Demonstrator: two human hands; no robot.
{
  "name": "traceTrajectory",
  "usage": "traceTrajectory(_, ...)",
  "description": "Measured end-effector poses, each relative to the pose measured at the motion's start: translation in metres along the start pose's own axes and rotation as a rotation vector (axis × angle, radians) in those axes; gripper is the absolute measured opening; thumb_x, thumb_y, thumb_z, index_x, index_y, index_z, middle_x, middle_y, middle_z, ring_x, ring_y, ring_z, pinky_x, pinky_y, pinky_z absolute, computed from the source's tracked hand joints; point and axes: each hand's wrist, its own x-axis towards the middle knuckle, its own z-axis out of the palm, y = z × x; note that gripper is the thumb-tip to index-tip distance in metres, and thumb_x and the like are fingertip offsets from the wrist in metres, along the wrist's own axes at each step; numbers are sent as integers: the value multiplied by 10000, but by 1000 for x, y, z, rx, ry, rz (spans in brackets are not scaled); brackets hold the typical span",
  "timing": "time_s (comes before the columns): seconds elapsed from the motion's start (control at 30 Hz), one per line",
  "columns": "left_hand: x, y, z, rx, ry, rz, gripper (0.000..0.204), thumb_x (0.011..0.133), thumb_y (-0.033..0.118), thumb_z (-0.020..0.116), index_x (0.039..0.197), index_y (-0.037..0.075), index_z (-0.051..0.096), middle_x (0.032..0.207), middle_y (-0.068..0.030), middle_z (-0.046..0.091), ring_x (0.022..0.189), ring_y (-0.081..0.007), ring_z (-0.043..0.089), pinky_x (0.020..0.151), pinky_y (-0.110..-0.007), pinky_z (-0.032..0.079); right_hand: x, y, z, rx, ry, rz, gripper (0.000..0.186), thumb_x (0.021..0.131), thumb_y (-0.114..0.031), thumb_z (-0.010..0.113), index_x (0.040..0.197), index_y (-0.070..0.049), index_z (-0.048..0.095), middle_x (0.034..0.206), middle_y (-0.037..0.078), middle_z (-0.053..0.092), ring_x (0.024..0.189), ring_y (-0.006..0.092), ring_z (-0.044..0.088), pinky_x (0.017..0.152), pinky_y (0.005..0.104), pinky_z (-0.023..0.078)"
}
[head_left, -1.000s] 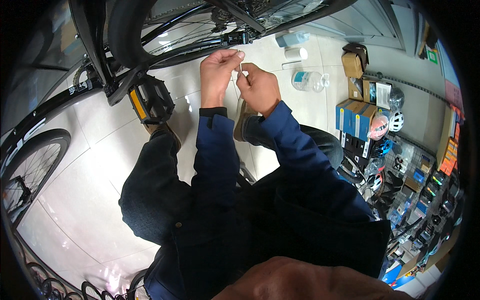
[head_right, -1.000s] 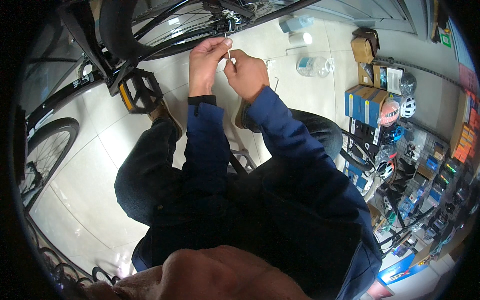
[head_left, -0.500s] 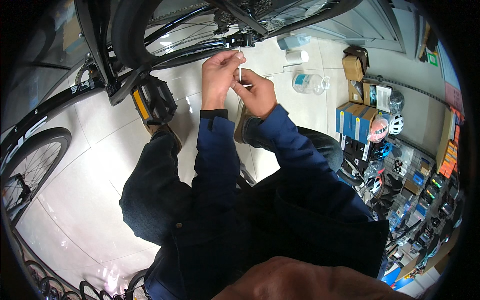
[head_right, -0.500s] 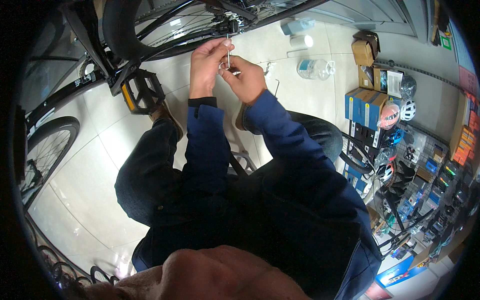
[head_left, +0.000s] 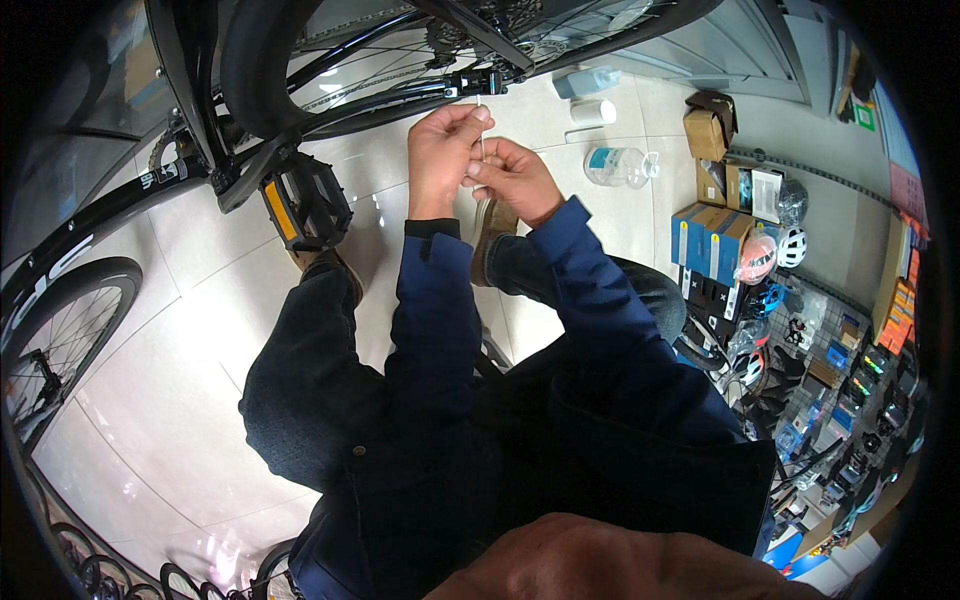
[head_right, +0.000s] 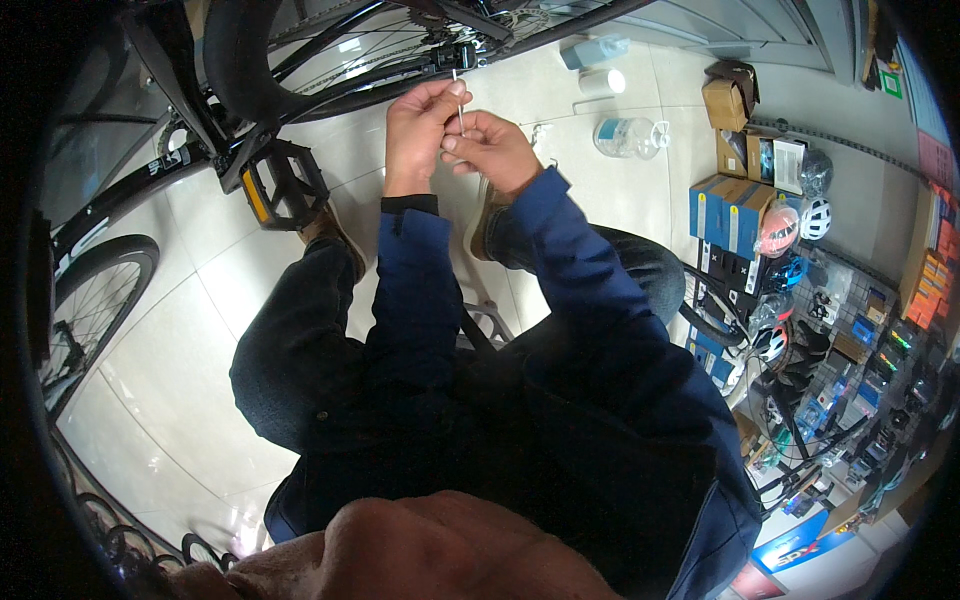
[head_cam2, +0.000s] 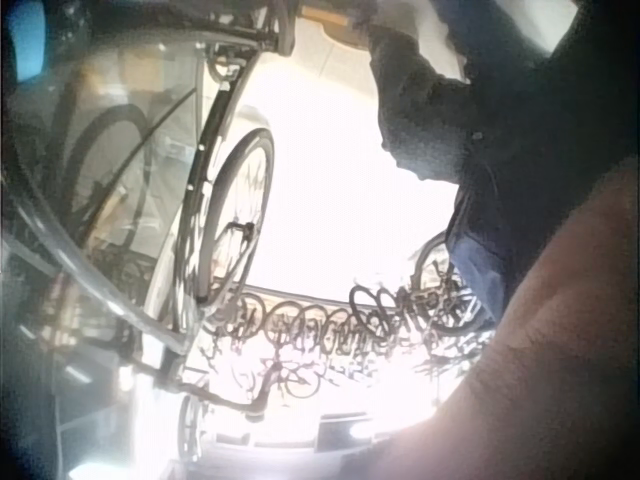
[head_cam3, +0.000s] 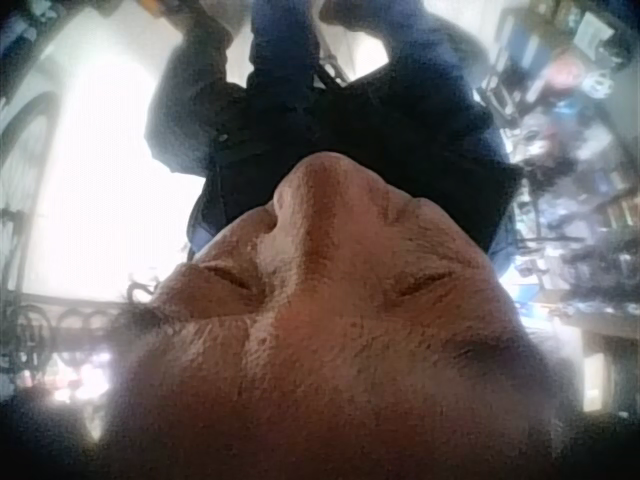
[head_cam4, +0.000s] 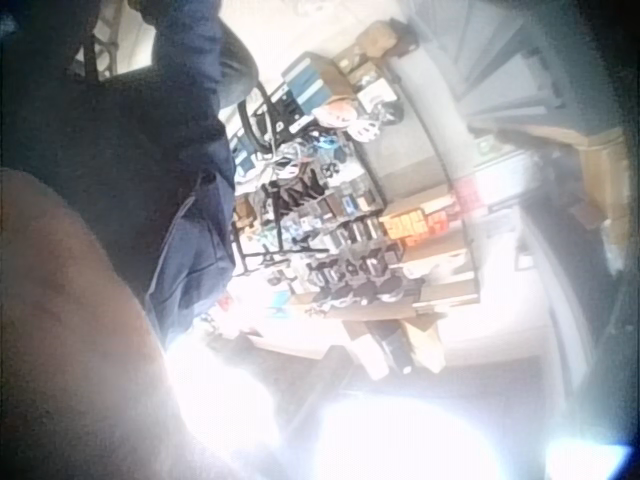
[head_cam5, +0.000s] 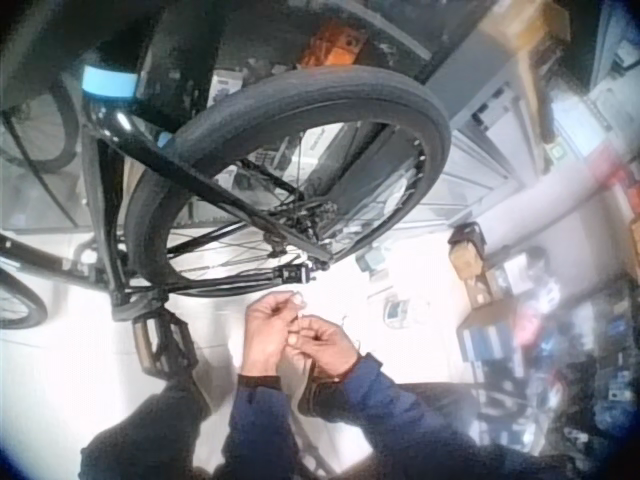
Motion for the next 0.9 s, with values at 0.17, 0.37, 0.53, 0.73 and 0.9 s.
traceTrajectory(0.17,-1,4,2,3,-34,-54,261,993,183,670,1121,-44,687,974,-107,740,801,-140,686,671,-270,577,-1,8,9,-549,183,-341,282,958,-65,671,1229,0,627,1023,33,702,928,132,662,827,288,553)
traceTrajectory(0.37,-2,5,0,-17,-64,-49,238,982,179,686,1102,-26,697,969,-104,732,743,-128,663,622,-263,570,15,-8,-18,72,-6,121,320,1002,-162,661,1275,7,657,1110,64,709,1006,146,673,935,302,550)
traceTrajectory(0.53,0,0,0,27,6,26,191,915,133,760,986,-33,696,851,-70,697,694,-110,638,551,-252,538,27,-13,-27,-102,-128,43,300,997,-177,674,1231,10,684,1085,74,727,1022,155,691,914,274,555)
traceTrajectory(0.73,-1,0,5,-28,69,31,185,881,103,787,924,-48,691,768,-56,671,630,-100,604,499,-247,494,23,-16,-34,40,-136,193,330,1019,-229,642,1261,-6,668,1115,81,725,999,131,674,910,294,550)
traceTrajectory(0.9,-2,1,6,-94,61,-27,175,908,114,762,937,-45,695,794,-67,684,612,-87,585,484,-230,476,22,-10,-48,262,-294,248,361,1036,-259,613,1317,-34,623,1176,91,710,1007,145,687,930,305,563)
